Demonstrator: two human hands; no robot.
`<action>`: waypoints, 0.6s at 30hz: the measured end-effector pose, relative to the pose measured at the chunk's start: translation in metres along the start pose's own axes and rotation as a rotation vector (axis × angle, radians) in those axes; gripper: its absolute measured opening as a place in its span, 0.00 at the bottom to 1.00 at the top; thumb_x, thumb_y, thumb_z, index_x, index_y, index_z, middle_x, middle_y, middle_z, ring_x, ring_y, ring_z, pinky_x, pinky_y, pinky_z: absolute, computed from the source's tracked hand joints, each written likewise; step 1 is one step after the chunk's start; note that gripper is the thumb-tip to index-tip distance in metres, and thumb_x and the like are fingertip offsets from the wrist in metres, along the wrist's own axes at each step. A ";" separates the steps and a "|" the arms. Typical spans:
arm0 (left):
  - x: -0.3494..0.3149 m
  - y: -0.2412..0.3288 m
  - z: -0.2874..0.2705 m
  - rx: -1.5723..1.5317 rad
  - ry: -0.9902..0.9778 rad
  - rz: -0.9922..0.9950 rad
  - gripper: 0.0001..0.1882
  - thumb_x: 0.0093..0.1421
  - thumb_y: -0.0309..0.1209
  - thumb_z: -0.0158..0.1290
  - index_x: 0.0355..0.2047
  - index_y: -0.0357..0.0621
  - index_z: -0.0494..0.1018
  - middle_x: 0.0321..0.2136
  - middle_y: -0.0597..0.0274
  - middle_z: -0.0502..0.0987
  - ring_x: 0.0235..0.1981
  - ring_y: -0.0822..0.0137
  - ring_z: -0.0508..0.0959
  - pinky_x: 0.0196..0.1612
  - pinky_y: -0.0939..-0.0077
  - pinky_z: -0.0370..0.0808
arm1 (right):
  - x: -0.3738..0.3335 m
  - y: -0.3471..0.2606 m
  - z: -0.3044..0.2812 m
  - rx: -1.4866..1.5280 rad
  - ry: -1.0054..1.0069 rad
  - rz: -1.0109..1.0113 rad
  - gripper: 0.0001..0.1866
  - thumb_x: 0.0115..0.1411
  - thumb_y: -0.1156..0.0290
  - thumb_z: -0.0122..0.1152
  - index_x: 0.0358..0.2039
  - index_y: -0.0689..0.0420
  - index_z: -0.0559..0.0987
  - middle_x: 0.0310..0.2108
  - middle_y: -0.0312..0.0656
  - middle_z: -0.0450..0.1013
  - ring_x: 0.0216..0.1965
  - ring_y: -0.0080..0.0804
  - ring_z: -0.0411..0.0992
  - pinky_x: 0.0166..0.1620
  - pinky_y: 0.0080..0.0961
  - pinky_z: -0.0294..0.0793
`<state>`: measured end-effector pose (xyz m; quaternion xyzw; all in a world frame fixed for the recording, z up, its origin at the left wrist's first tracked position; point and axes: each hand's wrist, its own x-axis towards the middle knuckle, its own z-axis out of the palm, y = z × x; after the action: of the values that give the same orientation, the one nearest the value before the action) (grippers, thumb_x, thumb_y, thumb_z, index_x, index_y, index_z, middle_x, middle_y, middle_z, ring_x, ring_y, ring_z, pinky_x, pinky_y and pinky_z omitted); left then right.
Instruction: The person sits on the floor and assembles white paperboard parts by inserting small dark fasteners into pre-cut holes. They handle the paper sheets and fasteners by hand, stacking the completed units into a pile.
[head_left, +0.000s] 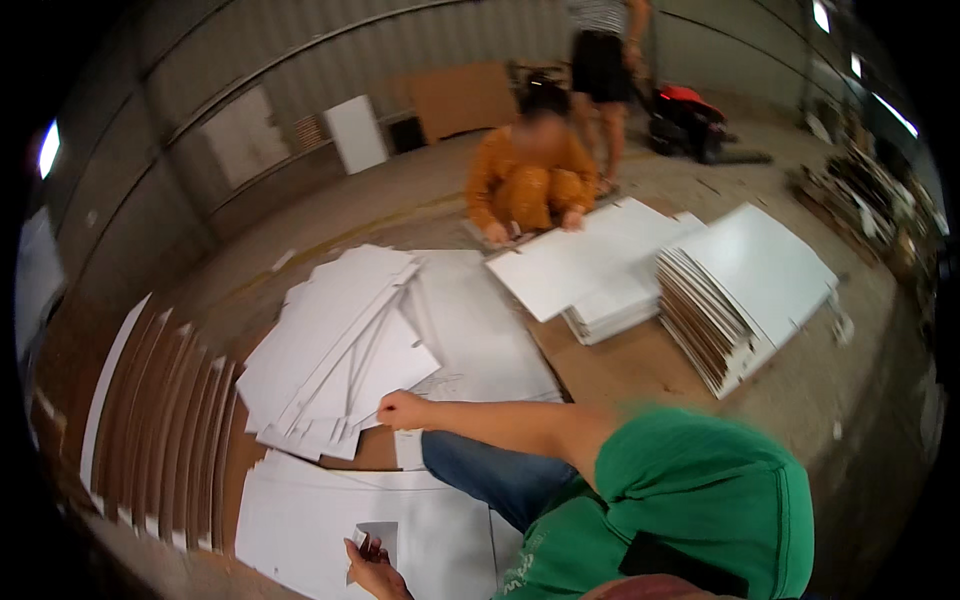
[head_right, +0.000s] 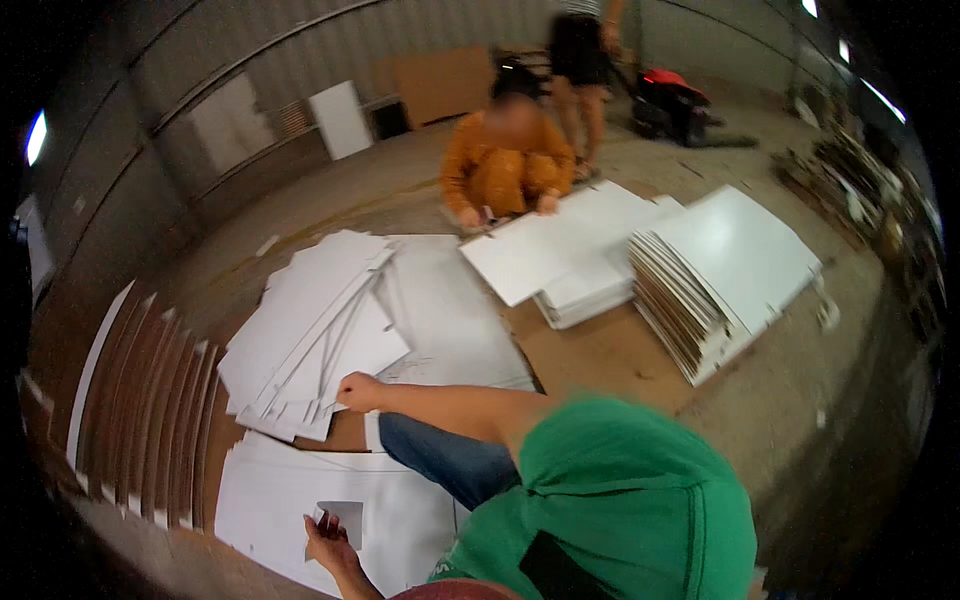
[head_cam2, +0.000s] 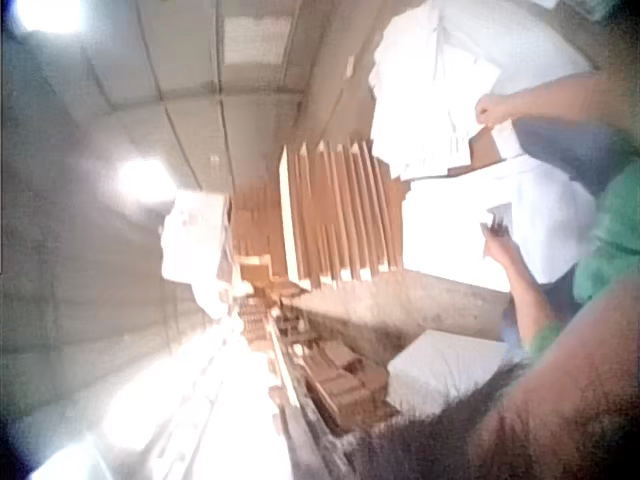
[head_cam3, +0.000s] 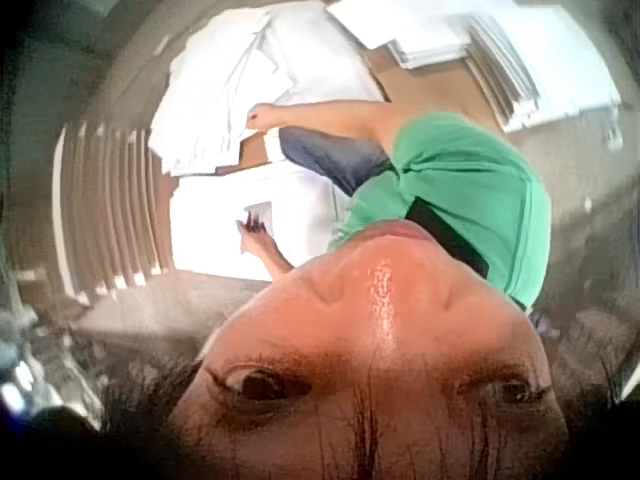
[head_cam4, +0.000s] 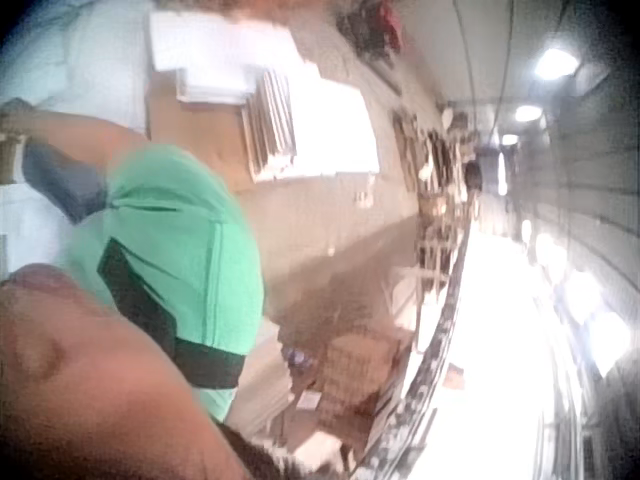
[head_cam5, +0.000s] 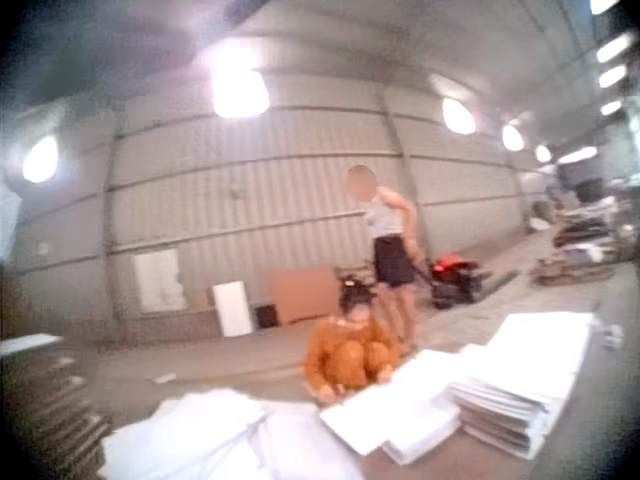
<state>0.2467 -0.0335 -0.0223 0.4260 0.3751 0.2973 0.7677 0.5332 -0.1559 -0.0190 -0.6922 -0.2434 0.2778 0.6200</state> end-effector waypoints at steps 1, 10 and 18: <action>-0.004 0.003 0.001 -0.004 0.025 -0.001 0.19 0.54 0.47 0.50 0.30 0.42 0.69 0.25 0.66 0.72 0.25 0.72 0.69 0.26 0.81 0.62 | -0.003 -0.006 0.001 0.001 -0.008 0.016 0.08 0.51 0.68 0.53 0.26 0.58 0.75 0.20 0.36 0.69 0.19 0.20 0.64 0.20 0.18 0.62; -0.021 0.016 -0.027 -0.033 0.153 0.010 0.19 0.55 0.46 0.50 0.32 0.40 0.68 0.25 0.63 0.73 0.24 0.71 0.70 0.25 0.80 0.63 | -0.007 -0.025 0.033 -0.086 -0.160 0.089 0.08 0.51 0.67 0.54 0.25 0.58 0.75 0.19 0.35 0.68 0.16 0.18 0.61 0.16 0.16 0.58; -0.036 0.018 -0.030 -0.008 0.251 0.016 0.19 0.55 0.45 0.50 0.30 0.38 0.69 0.26 0.61 0.73 0.24 0.70 0.70 0.25 0.79 0.63 | 0.016 -0.005 0.041 -0.118 -0.217 0.155 0.08 0.51 0.67 0.55 0.25 0.59 0.74 0.20 0.36 0.69 0.17 0.20 0.63 0.16 0.17 0.59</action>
<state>0.2003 -0.0399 -0.0054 0.3853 0.4634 0.3559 0.7142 0.5166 -0.1153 -0.0189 -0.7099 -0.2709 0.3833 0.5251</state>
